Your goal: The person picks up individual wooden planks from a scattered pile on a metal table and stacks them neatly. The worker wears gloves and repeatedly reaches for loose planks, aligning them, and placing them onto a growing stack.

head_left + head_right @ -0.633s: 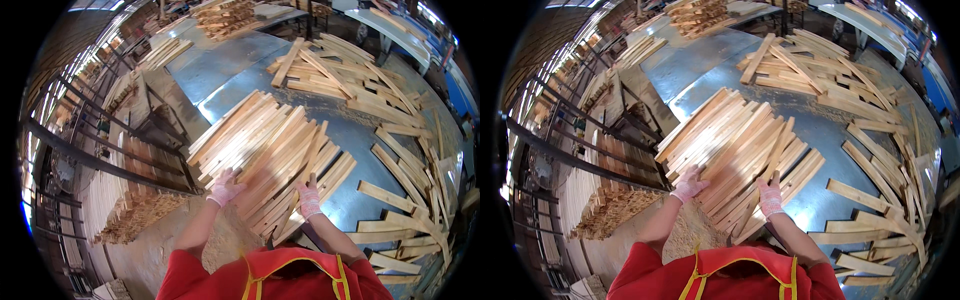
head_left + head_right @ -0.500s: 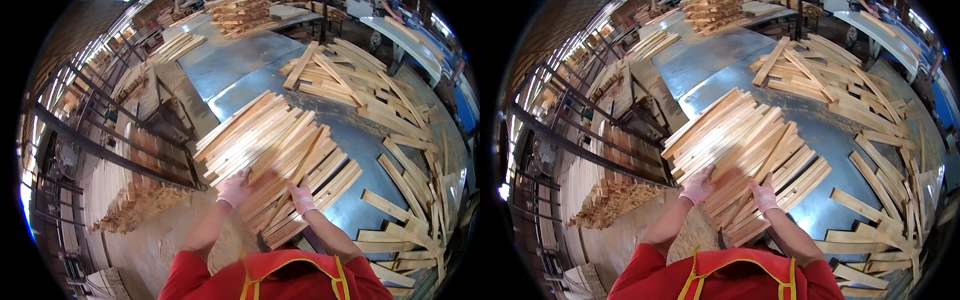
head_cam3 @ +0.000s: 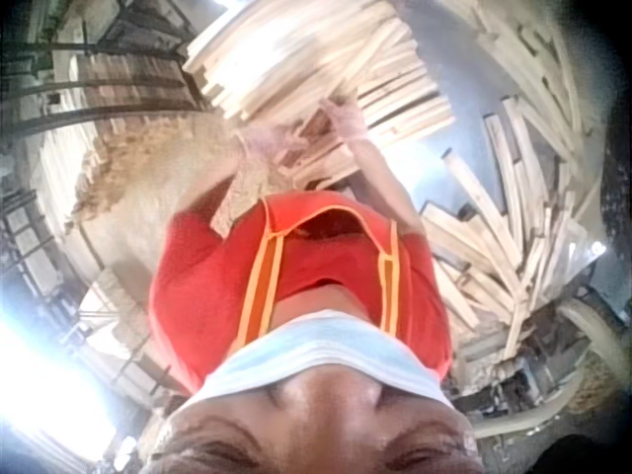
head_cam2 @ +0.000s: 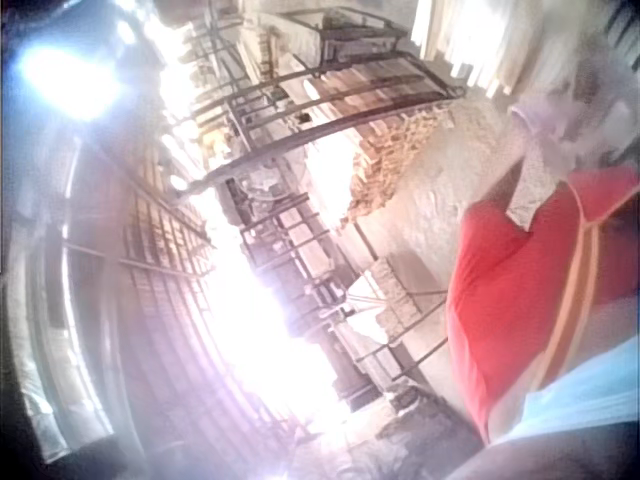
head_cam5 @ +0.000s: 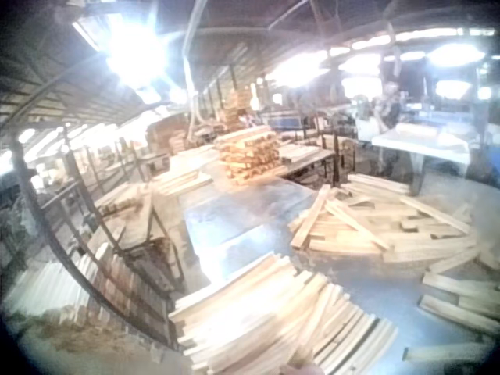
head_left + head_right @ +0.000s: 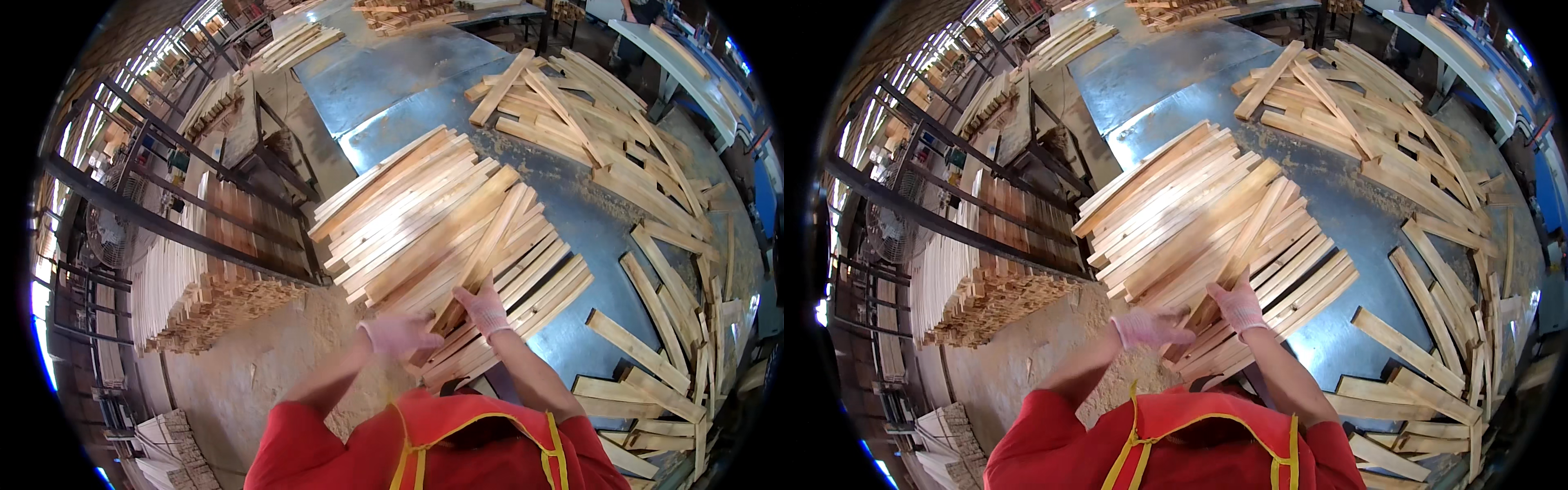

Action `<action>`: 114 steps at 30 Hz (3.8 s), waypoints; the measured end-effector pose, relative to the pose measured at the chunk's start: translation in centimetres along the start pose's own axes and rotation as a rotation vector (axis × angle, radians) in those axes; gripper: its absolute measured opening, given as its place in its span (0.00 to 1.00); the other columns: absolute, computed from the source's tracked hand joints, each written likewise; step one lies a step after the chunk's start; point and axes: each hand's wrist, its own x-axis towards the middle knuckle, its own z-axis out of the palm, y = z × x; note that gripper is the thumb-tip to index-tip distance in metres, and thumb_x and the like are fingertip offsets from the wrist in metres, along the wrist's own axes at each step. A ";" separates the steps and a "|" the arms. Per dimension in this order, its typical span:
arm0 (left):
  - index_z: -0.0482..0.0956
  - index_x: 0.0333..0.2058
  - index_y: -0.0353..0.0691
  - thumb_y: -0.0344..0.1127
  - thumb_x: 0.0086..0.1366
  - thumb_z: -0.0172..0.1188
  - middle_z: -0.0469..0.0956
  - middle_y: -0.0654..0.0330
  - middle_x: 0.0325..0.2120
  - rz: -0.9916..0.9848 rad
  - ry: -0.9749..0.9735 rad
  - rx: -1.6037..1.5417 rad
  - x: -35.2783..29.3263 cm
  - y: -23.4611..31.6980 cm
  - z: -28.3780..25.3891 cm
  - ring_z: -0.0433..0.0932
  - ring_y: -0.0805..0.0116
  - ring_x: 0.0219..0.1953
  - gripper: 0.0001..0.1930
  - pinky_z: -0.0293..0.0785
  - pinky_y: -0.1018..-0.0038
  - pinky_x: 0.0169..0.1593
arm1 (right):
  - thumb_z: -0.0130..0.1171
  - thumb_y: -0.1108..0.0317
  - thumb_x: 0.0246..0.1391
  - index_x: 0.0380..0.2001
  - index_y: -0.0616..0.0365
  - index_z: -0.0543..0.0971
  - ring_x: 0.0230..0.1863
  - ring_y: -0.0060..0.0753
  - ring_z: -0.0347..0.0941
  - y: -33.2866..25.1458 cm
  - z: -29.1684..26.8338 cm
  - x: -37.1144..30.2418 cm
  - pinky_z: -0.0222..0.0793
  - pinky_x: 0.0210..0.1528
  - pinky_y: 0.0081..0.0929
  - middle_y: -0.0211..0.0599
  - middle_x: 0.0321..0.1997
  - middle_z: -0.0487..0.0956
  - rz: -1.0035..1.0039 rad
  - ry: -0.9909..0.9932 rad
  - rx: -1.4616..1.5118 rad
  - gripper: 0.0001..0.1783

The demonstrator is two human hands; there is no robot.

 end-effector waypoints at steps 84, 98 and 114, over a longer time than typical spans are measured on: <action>0.57 0.76 0.41 0.56 0.63 0.67 0.73 0.44 0.66 -0.038 0.503 0.723 19.4 -16.3 -26.8 0.72 0.44 0.67 0.49 0.68 0.56 0.69 | 0.61 0.53 0.57 0.60 0.60 0.75 0.61 0.64 0.76 -5.7 -4.3 13.5 0.70 0.65 0.51 0.65 0.56 0.80 -0.159 0.825 -0.258 0.32; 0.75 0.65 0.41 0.44 0.65 0.69 0.80 0.49 0.57 0.369 -0.291 -0.382 21.9 7.0 -4.2 0.79 0.54 0.58 0.32 0.76 0.62 0.62 | 0.68 0.52 0.59 0.76 0.60 0.63 0.58 0.50 0.81 8.4 -16.5 -5.4 0.76 0.59 0.36 0.63 0.54 0.83 0.280 0.800 0.519 0.47; 0.82 0.58 0.42 0.42 0.62 0.68 0.81 0.50 0.53 -0.335 0.253 -0.547 14.7 -0.6 -12.1 0.79 0.55 0.56 0.26 0.74 0.60 0.61 | 0.73 0.41 0.44 0.67 0.50 0.73 0.65 0.46 0.73 9.8 -36.6 -3.4 0.68 0.66 0.42 0.42 0.62 0.79 0.202 0.674 -1.456 0.48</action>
